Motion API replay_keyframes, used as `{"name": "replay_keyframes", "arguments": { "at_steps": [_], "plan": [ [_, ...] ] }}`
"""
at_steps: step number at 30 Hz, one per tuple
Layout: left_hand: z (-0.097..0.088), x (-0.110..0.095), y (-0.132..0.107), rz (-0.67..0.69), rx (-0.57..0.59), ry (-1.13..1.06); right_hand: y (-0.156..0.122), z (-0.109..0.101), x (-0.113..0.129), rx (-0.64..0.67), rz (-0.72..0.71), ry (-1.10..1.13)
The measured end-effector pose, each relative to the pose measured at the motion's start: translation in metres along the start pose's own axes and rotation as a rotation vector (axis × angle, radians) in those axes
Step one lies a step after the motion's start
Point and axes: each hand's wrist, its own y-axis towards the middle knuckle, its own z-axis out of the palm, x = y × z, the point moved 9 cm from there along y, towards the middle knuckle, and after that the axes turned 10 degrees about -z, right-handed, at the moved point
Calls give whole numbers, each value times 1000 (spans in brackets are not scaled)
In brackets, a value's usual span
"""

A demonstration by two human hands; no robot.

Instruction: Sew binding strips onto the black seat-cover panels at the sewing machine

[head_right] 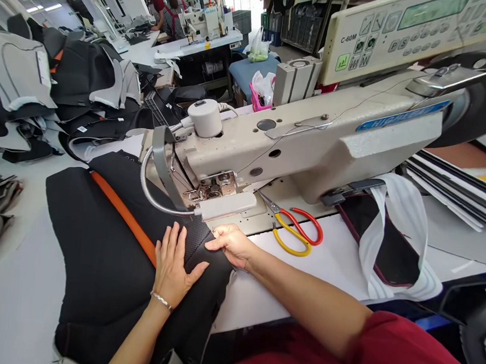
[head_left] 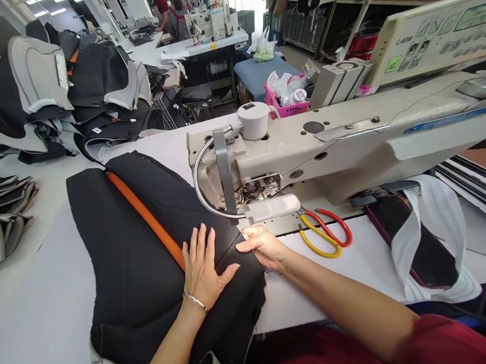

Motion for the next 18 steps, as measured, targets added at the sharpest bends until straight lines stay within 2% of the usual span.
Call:
{"name": "replay_keyframes", "arguments": {
  "at_steps": [7,10,14,18],
  "plan": [
    [0,5,1,-18,-3,-26,2,-4,-5,8,10,29],
    [-4,2,0,-16,-48,-12,0,3,-4,71,36,-13],
    [0,-23,-15,51,-88,22,-6,22,-1,200,65,-109],
    [10,-50,-32,104,-42,-16,-9,21,-11,160,155,-187]
  ]
}}
